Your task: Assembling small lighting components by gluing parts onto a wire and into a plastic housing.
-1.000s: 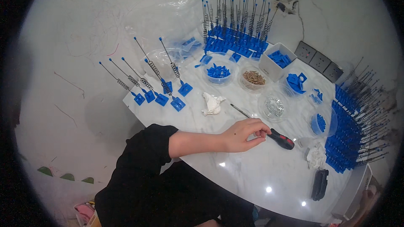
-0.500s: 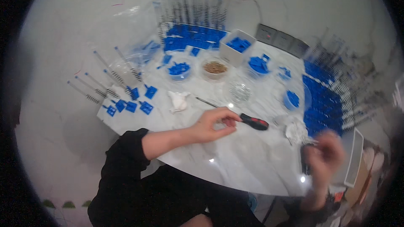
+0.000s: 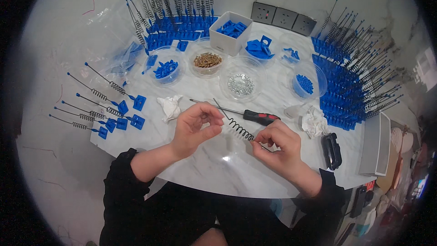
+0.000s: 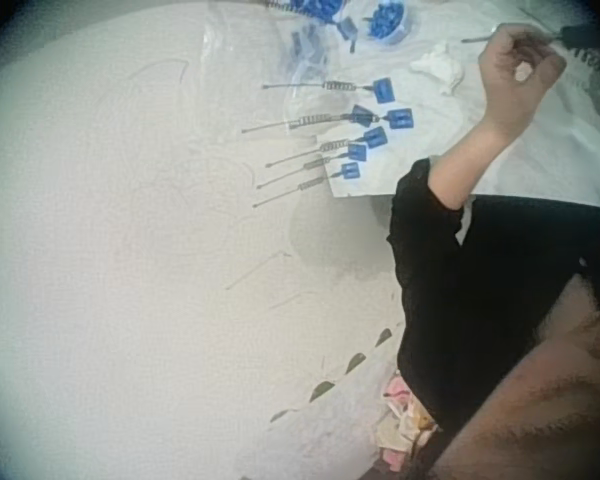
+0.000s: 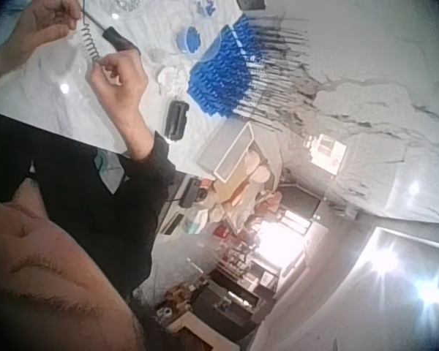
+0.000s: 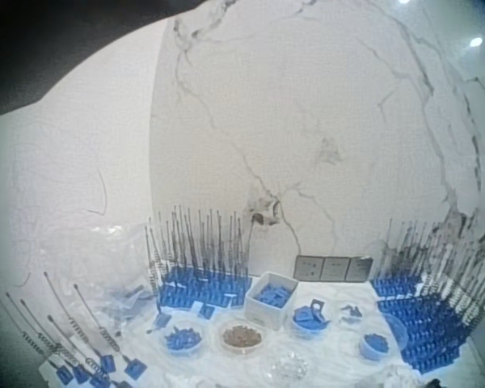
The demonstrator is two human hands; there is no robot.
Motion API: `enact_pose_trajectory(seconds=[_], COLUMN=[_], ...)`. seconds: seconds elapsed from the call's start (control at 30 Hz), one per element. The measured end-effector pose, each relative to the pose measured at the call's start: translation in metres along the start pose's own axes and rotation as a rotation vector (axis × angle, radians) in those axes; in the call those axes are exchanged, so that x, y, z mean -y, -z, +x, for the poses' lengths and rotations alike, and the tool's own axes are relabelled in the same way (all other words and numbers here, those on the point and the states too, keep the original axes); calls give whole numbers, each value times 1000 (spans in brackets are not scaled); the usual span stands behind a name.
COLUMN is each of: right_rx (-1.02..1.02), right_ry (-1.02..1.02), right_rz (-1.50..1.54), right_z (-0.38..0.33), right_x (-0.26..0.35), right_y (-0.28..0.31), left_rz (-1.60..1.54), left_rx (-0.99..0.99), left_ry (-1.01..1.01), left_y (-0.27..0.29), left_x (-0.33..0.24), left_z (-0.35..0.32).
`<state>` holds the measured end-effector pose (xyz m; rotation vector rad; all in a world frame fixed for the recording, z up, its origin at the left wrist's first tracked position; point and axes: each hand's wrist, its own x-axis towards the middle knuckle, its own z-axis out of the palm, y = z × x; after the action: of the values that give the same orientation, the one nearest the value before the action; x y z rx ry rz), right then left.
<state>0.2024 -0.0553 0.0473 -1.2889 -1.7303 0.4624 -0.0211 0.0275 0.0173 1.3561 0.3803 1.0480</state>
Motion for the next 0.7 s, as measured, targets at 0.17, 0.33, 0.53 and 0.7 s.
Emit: enact_pose_trajectory(seconds=[0.17, 0.33, 0.53, 0.7], right_rx=[3, -34, 1, -340], right_ry=[141, 255, 280, 335], right_rz=[-84, -169, -231, -612], right_z=[-1, -3, -3, -11], right_x=[-1, -5, -5, 13], right_y=[-4, -8, 2, 70], left_rz=[-49, -90, -116, -185], left_rx=[-2, 20, 38, -96], left_ry=[102, 176, 197, 263], left_y=[-5, -7, -6, 3], left_x=[6, 6, 8, 3], left_z=[-2, -3, -2, -5])
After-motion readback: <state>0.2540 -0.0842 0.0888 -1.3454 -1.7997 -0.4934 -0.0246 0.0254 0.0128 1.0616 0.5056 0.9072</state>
